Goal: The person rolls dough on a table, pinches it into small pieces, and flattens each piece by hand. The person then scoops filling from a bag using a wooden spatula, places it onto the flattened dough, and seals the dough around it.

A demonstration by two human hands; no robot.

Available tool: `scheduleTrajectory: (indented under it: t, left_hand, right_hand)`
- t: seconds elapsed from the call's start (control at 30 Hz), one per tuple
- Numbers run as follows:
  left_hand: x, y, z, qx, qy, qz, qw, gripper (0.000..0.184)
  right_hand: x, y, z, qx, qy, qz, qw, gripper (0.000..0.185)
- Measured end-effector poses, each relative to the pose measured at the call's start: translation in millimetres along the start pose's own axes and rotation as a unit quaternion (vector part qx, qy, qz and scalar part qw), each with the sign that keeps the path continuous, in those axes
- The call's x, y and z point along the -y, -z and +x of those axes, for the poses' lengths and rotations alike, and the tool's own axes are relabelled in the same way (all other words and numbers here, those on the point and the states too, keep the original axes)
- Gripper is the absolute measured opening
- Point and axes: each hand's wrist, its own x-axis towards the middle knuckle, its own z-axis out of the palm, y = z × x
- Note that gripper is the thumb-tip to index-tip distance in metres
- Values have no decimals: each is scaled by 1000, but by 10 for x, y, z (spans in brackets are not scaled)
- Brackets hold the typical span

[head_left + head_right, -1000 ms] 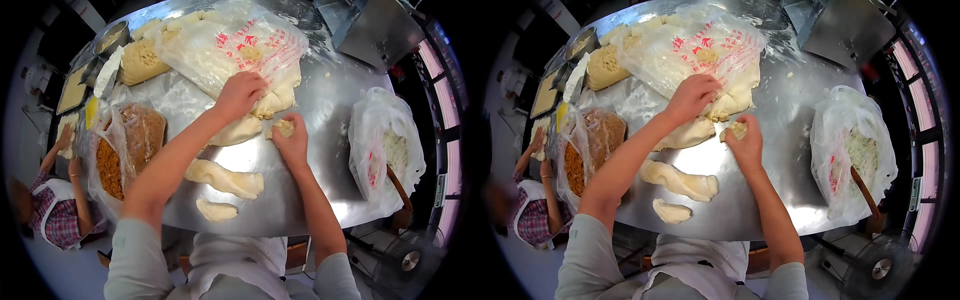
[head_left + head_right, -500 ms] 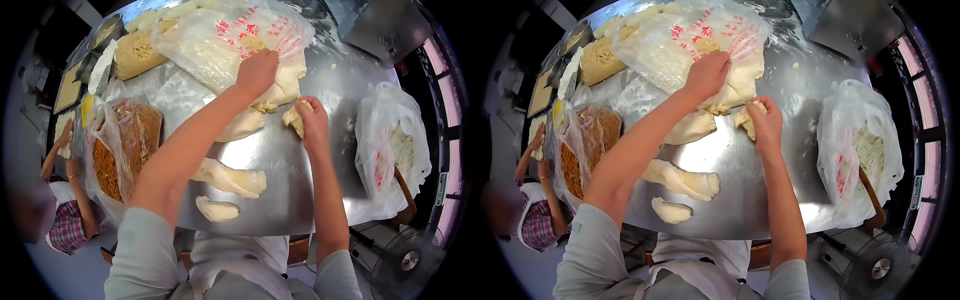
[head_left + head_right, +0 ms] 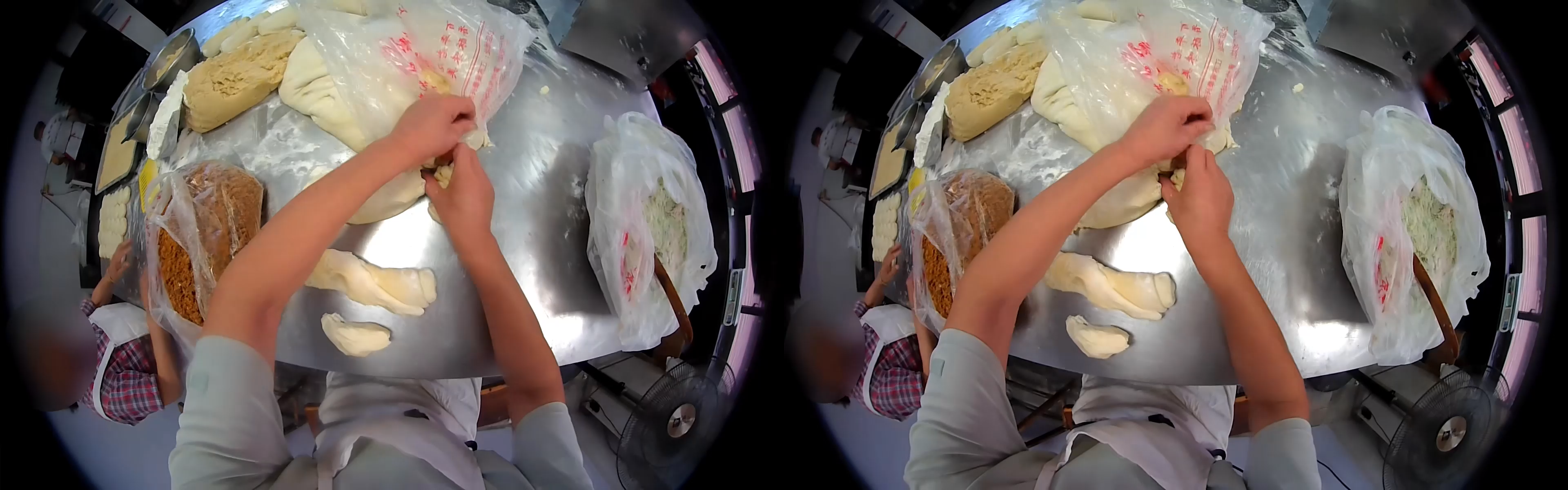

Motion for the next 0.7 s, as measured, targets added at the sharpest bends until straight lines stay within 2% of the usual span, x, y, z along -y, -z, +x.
scheduleTrajectory:
  t: [0.07,0.17,0.27,0.37,0.47,0.57,0.6,0.7]
  left_hand:
    - [-19,80,42,-18,14,5,1000,18]
    - [-177,212,-81,8,43,-1,999,21]
    - [-46,333,-326,-28,-139,174,974,27]
    - [-48,437,-663,-34,-125,234,964,37]
    - [-238,483,-947,-160,-116,282,939,42]
    - [-232,438,-1254,-122,-29,212,969,38]
    - [-244,356,-1366,-104,51,127,985,33]
    - [-211,363,-1534,-81,65,139,985,30]
  right_hand:
    - [-9,-25,-18,-10,-19,0,1000,49]
    - [13,-38,-28,-21,-15,14,1000,50]
    - [34,-72,-16,-29,7,24,999,48]
    - [44,-122,-22,-43,15,23,999,48]
    - [86,-135,-17,-47,11,11,999,49]
    - [65,-155,-21,-45,5,-12,999,49]
    - [76,-159,-8,-42,3,-20,999,47]
    - [73,-196,0,-59,15,1,998,39]
